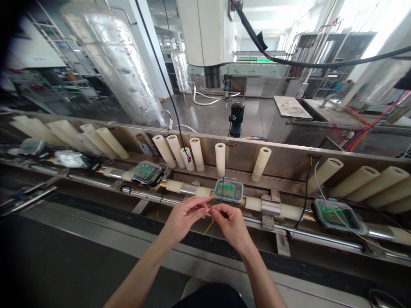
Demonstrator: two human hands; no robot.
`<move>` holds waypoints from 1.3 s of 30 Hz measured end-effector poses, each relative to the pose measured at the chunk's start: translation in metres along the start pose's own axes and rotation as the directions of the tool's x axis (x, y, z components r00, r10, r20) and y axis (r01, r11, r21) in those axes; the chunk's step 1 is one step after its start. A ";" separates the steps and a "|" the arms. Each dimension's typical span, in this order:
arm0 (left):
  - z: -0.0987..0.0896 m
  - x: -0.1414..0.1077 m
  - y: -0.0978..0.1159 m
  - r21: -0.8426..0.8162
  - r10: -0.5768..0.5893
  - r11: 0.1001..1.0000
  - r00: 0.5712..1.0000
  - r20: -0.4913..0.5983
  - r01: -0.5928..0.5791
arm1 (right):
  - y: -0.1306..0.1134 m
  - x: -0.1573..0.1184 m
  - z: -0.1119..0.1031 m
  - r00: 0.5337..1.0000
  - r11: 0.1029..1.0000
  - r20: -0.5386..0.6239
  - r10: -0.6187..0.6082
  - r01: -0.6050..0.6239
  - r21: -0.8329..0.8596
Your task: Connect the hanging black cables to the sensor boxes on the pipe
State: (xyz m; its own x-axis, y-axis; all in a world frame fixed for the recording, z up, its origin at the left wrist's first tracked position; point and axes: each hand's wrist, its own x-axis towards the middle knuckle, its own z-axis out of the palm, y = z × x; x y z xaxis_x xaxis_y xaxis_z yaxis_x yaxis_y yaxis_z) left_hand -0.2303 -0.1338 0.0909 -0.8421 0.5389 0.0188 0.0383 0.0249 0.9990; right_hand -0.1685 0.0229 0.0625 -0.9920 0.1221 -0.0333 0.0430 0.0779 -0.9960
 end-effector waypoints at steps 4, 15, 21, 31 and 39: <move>-0.001 0.005 -0.002 0.005 -0.029 1.000 0.999 0.032 0.029 | 0.000 -0.001 -0.002 0.999 0.999 0.049 -0.006 0.007 -0.033; 0.005 0.007 -0.006 -0.019 -0.032 0.999 0.997 -0.068 0.031 | -0.007 0.000 0.001 0.999 0.992 0.004 -0.036 0.037 -0.123; -0.003 0.018 -0.020 0.076 0.070 0.995 0.986 -0.149 -0.059 | -0.009 0.000 0.001 0.998 0.985 -0.057 -0.039 0.029 -0.168; -0.055 0.129 -0.052 0.653 0.337 0.754 0.895 -0.294 -0.070 | -0.003 -0.004 0.002 0.995 0.990 -0.103 -0.009 -0.005 -0.138; -0.036 0.090 -0.048 0.650 0.290 0.754 0.936 -0.201 -0.094 | 0.003 0.002 0.004 0.975 0.999 -0.215 0.052 -0.054 -0.002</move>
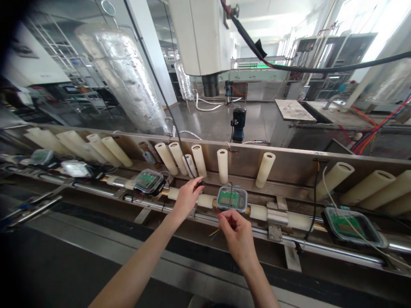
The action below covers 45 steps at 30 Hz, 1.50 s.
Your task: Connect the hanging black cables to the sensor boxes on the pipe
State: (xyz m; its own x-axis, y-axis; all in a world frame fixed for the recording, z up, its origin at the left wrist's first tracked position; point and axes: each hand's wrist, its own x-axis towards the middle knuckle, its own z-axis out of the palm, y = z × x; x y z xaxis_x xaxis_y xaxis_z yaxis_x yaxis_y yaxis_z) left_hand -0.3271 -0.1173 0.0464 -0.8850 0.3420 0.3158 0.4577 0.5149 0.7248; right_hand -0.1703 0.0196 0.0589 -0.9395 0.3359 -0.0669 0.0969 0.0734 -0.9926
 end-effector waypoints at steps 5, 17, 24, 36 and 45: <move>-0.001 -0.035 0.025 -0.013 0.011 1.000 0.998 0.066 -0.010 | -0.001 0.006 0.009 0.998 0.997 -0.055 0.005 -0.001 0.075; -0.017 -0.055 0.061 -0.008 -0.100 0.994 0.955 0.279 0.106 | -0.006 0.006 0.014 0.998 0.996 -0.061 0.023 -0.018 0.085; -0.021 -0.059 0.074 -0.104 -0.187 0.966 0.916 0.356 0.238 | -0.008 0.005 0.012 0.996 0.999 -0.089 0.025 -0.021 0.048; -0.019 -0.063 0.076 -0.087 -0.178 0.972 0.927 0.330 0.218 | -0.007 0.005 0.012 0.994 0.999 -0.104 -0.019 0.023 0.036; -0.018 -0.065 0.078 -0.041 -0.163 0.981 0.927 0.337 0.187 | -0.008 0.005 0.013 0.994 0.998 -0.106 -0.001 0.007 0.055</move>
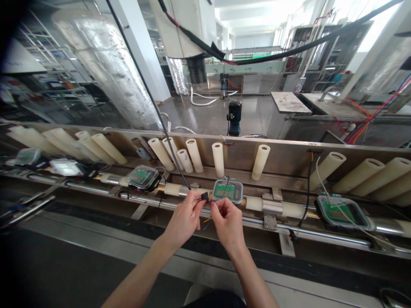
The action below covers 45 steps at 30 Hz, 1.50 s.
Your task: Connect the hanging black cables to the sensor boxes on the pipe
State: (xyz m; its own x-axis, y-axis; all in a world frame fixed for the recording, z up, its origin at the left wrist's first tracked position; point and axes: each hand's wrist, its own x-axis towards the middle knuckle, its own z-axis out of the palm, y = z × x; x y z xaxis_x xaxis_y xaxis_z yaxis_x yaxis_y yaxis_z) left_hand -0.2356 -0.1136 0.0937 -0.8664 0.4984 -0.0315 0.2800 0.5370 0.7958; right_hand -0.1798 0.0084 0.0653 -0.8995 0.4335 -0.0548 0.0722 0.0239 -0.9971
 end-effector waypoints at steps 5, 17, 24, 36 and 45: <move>-0.001 -0.001 0.001 0.027 0.020 0.999 1.000 -0.004 -0.019 | -0.001 0.000 0.000 1.000 1.000 -0.010 -0.005 0.005 -0.004; -0.003 -0.003 -0.002 0.111 0.062 0.992 0.998 0.004 -0.062 | -0.002 -0.001 0.000 1.000 1.000 -0.019 -0.012 0.012 -0.018; -0.002 -0.006 -0.008 0.071 0.167 0.984 0.986 -0.010 -0.166 | -0.002 -0.003 -0.003 0.999 0.999 -0.016 -0.036 0.036 -0.006; -0.006 -0.011 -0.003 0.103 0.121 0.988 0.992 -0.025 -0.118 | 0.006 -0.010 -0.012 0.988 0.989 0.112 -0.109 0.119 -0.087; -0.004 -0.013 -0.004 0.047 0.113 0.993 0.993 -0.020 -0.112 | 0.000 -0.010 -0.009 0.982 0.930 0.097 -0.162 0.185 -0.318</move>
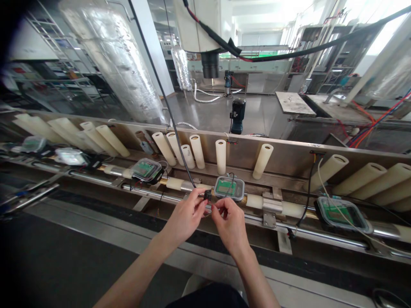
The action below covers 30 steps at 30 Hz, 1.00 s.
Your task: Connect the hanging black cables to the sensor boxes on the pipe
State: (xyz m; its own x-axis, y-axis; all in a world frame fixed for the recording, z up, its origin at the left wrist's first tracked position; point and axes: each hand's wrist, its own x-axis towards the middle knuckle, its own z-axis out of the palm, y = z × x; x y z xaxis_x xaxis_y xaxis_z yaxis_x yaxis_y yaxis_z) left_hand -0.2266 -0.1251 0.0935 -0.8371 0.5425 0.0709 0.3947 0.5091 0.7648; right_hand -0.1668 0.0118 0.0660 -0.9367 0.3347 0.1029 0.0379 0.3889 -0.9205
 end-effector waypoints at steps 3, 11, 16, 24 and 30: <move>0.000 0.000 0.000 -0.009 -0.007 1.000 1.000 -0.001 0.007 | 0.000 0.000 0.000 1.000 1.000 -0.023 0.009 -0.009 0.003; 0.001 0.001 0.002 0.005 -0.018 1.000 1.000 0.009 0.018 | 0.000 0.002 0.000 0.999 1.000 -0.024 0.031 -0.031 -0.001; 0.001 0.001 0.003 0.016 -0.016 1.000 1.000 0.015 0.016 | -0.001 0.003 0.001 0.998 0.999 -0.048 0.034 -0.034 0.001; 0.002 0.002 0.002 0.077 -0.004 0.997 1.000 0.017 0.002 | -0.003 0.004 0.001 0.998 0.999 -0.051 0.047 -0.046 0.008; 0.001 0.001 0.002 0.104 -0.004 0.995 1.000 0.016 0.002 | -0.003 0.005 0.002 0.997 0.998 -0.043 0.056 -0.057 -0.003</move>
State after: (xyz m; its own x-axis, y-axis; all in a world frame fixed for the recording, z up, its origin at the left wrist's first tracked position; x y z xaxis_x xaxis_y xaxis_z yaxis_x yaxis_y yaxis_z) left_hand -0.2267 -0.1226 0.0941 -0.8324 0.5511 0.0580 0.4304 0.5771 0.6940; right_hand -0.1723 0.0104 0.0687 -0.9172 0.3927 0.0669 0.0919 0.3720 -0.9237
